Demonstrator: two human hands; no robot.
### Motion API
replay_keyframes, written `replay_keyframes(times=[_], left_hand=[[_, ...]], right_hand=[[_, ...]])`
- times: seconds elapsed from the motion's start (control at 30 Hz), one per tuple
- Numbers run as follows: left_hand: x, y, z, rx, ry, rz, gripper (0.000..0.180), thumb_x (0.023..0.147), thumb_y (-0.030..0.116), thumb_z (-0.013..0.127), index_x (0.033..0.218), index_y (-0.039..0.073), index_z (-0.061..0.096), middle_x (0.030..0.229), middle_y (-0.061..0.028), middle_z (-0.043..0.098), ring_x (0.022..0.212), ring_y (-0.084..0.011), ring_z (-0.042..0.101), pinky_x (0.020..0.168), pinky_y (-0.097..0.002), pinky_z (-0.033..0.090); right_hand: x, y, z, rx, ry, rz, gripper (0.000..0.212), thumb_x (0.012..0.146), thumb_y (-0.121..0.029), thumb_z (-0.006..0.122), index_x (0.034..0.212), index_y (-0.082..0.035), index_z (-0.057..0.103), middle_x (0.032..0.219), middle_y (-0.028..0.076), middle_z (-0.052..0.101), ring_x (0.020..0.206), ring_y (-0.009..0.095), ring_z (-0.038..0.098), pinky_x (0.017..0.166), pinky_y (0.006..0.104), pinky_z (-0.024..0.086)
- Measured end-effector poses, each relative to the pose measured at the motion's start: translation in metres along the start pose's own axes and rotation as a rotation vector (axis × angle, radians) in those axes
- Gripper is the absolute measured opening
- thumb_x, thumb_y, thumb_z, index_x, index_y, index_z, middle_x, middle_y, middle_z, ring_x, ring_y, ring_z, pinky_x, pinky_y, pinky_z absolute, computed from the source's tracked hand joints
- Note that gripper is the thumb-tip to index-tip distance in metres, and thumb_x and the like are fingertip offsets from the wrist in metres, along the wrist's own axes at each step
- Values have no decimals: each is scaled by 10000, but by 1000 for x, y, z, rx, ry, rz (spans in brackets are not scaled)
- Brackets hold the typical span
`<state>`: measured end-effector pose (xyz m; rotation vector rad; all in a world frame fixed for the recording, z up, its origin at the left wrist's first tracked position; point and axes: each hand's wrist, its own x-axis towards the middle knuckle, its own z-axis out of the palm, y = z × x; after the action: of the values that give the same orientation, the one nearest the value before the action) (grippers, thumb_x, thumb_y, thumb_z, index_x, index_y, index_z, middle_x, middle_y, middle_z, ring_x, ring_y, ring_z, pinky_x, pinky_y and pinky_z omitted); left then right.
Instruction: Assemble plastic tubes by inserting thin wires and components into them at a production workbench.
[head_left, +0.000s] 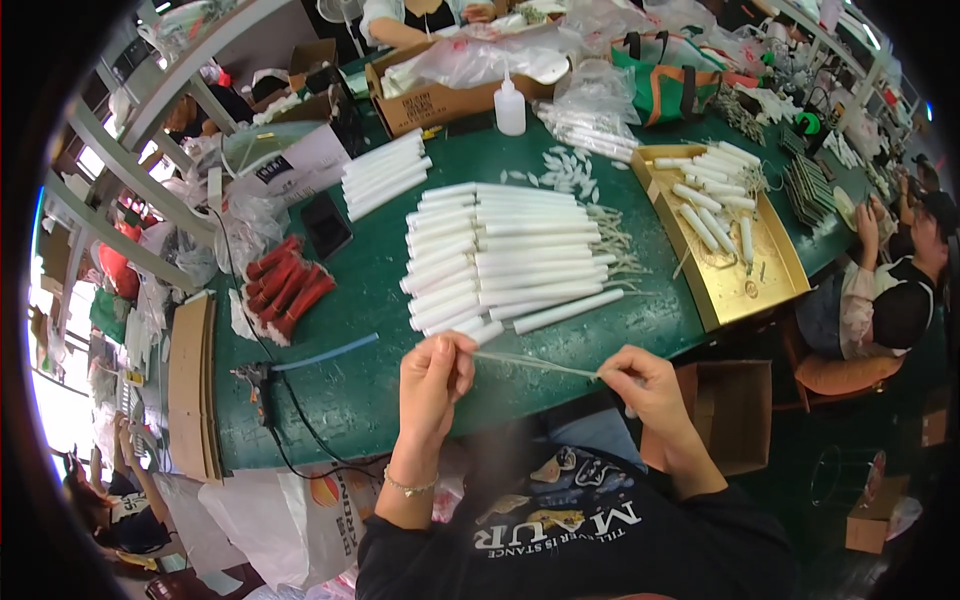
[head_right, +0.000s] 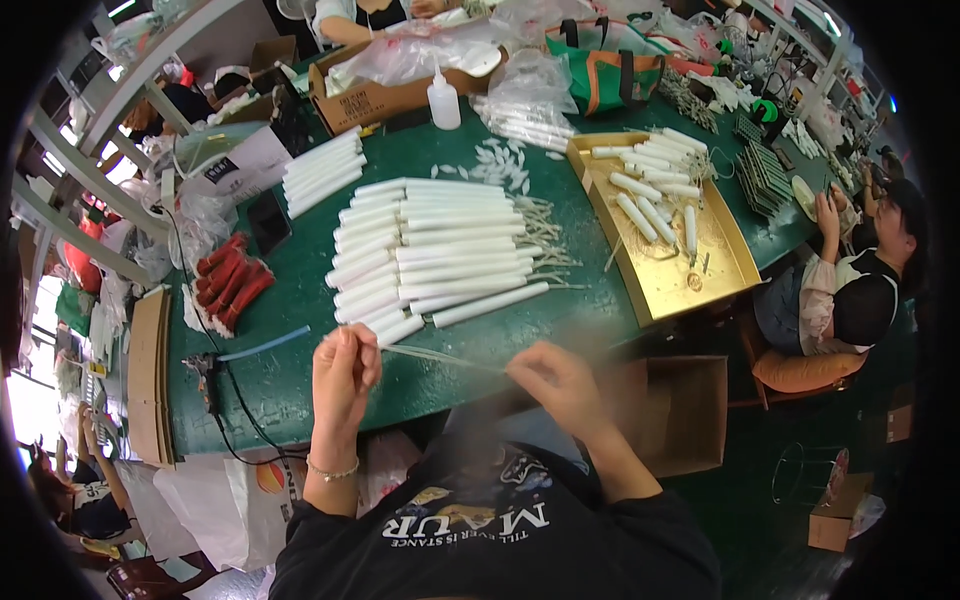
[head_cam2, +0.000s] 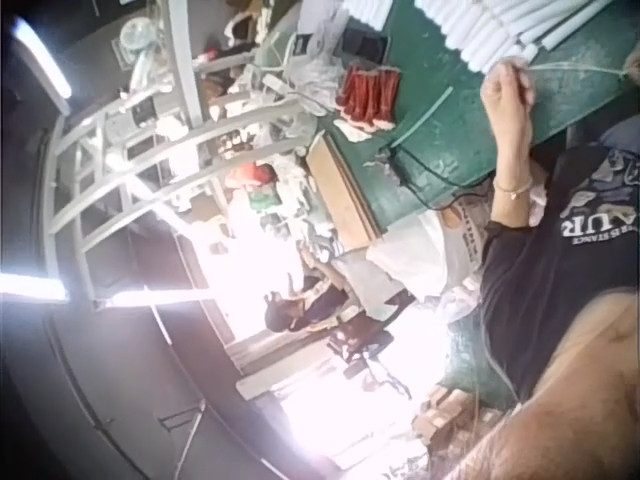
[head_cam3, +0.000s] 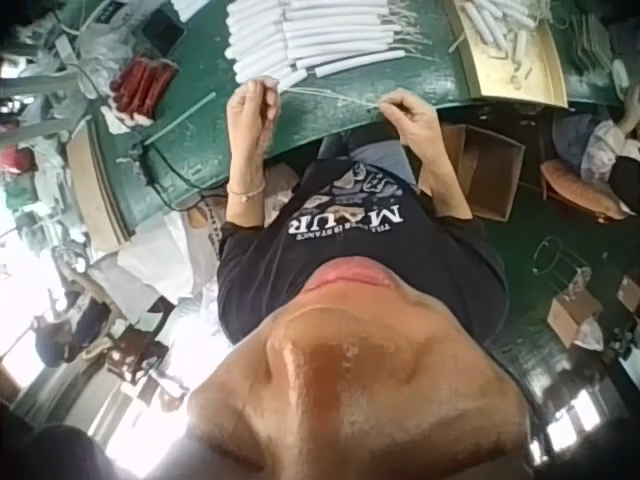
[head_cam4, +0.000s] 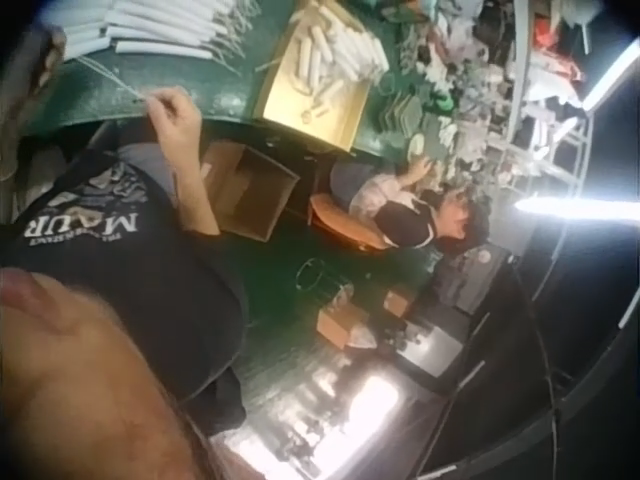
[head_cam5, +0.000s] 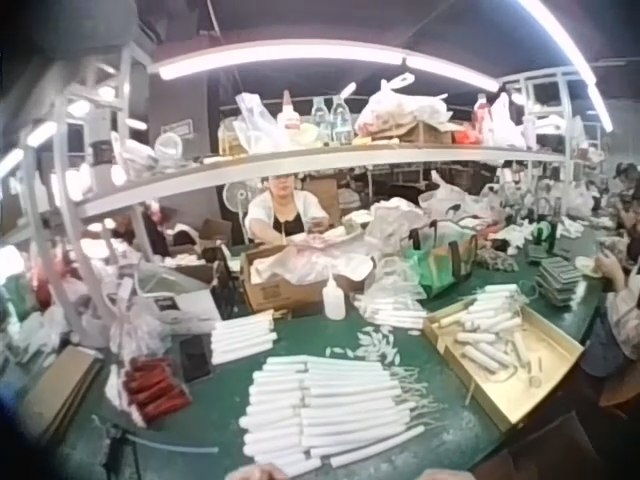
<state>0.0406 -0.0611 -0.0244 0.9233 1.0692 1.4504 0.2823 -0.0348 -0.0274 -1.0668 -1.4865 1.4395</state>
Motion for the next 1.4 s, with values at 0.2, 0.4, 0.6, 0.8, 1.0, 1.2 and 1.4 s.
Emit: replay_keyframes(times=[0.2, 0.4, 0.6, 0.8, 1.0, 1.2, 1.4], left_hand=[[-7, 6, -14, -414, -150, -161, 332, 875, 293, 447, 948, -25, 510, 599, 11, 373, 474, -80, 329, 414, -190, 267], [3, 26, -18, -222, -323, -216, 446, 855, 309, 472, 1072, -81, 483, 624, 1, 406, 515, -89, 362, 431, -187, 275], [35, 57, -26, 547, -403, -135, 325, 859, 238, 472, 1028, -27, 559, 711, -25, 534, 604, -77, 478, 509, -183, 385], [125, 69, -53, 720, -196, 178, 241, 828, 150, 512, 986, -24, 568, 749, -16, 557, 603, -58, 495, 512, -185, 400], [226, 25, -116, 1384, 158, 576, 194, 760, 113, 550, 936, 38, 587, 831, -101, 582, 745, -224, 545, 656, -308, 442], [265, 3, -110, 1781, 196, 691, 283, 629, 103, 632, 902, 84, 563, 869, -99, 540, 870, -275, 509, 748, -364, 429], [258, -10, -121, 1781, 170, 683, 245, 603, 86, 651, 825, 73, 548, 800, -91, 511, 805, -271, 498, 674, -369, 412]], right_hand=[[-4, 7, -2, 140, -44, 176, 50, 806, -49, 532, 780, -14, 556, 591, -26, 459, 429, 19, 392, 364, 153, 301], [-6, 11, -7, 355, -43, 199, 62, 818, -44, 507, 776, -7, 534, 559, -5, 425, 416, 43, 360, 370, 166, 283], [7, 21, -2, 632, -12, 315, 81, 835, -68, 480, 776, -22, 510, 536, -10, 376, 428, 55, 328, 361, 179, 265], [8, 28, -8, 610, 118, 310, 108, 848, -96, 465, 770, -26, 490, 584, -8, 376, 450, 45, 317, 348, 165, 251], [17, 30, 2, 565, 52, 305, 119, 854, -99, 454, 777, -14, 484, 599, -4, 379, 454, 44, 317, 350, 160, 260], [10, 25, -5, 577, 109, 346, 120, 833, -63, 474, 739, 5, 504, 536, 1, 369, 423, 51, 308, 337, 171, 250], [5, 46, -10, 726, 44, 333, 82, 828, -31, 475, 771, -1, 526, 537, 11, 374, 428, 59, 312, 351, 176, 256]])
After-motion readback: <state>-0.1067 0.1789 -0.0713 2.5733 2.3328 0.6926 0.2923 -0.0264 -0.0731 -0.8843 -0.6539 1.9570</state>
